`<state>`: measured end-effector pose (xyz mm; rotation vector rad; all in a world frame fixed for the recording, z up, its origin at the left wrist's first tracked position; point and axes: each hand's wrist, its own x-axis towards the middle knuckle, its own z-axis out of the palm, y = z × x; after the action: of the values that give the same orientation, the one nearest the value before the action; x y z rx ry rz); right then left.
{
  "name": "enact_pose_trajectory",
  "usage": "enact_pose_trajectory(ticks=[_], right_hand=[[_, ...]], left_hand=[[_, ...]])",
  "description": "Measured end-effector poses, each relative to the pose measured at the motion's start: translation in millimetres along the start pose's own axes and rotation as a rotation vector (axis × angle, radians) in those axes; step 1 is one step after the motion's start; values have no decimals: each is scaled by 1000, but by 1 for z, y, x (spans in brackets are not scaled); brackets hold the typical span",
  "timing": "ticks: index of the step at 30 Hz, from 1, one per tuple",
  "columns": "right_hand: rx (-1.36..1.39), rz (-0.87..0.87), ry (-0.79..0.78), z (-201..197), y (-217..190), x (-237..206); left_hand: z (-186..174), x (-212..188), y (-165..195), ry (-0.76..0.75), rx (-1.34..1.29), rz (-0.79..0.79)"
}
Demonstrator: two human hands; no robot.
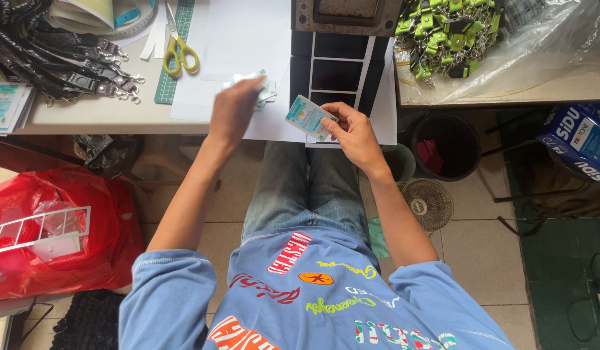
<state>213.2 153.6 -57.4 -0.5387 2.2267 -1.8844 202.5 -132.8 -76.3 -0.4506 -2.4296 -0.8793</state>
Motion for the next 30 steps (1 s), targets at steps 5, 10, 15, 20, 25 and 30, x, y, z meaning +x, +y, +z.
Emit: enact_pose_trajectory(ticks=[5,10,15,20,25,30], right_hand=[[138,-48,-57,2,-15,6],[137,-69,-125,11,-46,16],[-279,-268,-176,40,-67,28],[-511,-530,-232,68,-49,22],[-616,-449,-217,93,-2,52],[-1062,-695,-101,128,42,120]], left_hand=[[-20,15,-1,64,-906,-539],[-25,-4,17,-115,-1338,-712],[-18,-39,49,-301,-1444,-930],[-14,-85,65,-237,-1646,-991],[-17,-126,58,26,-1762,-936],[-13,-129,43,217,-1819,-893]])
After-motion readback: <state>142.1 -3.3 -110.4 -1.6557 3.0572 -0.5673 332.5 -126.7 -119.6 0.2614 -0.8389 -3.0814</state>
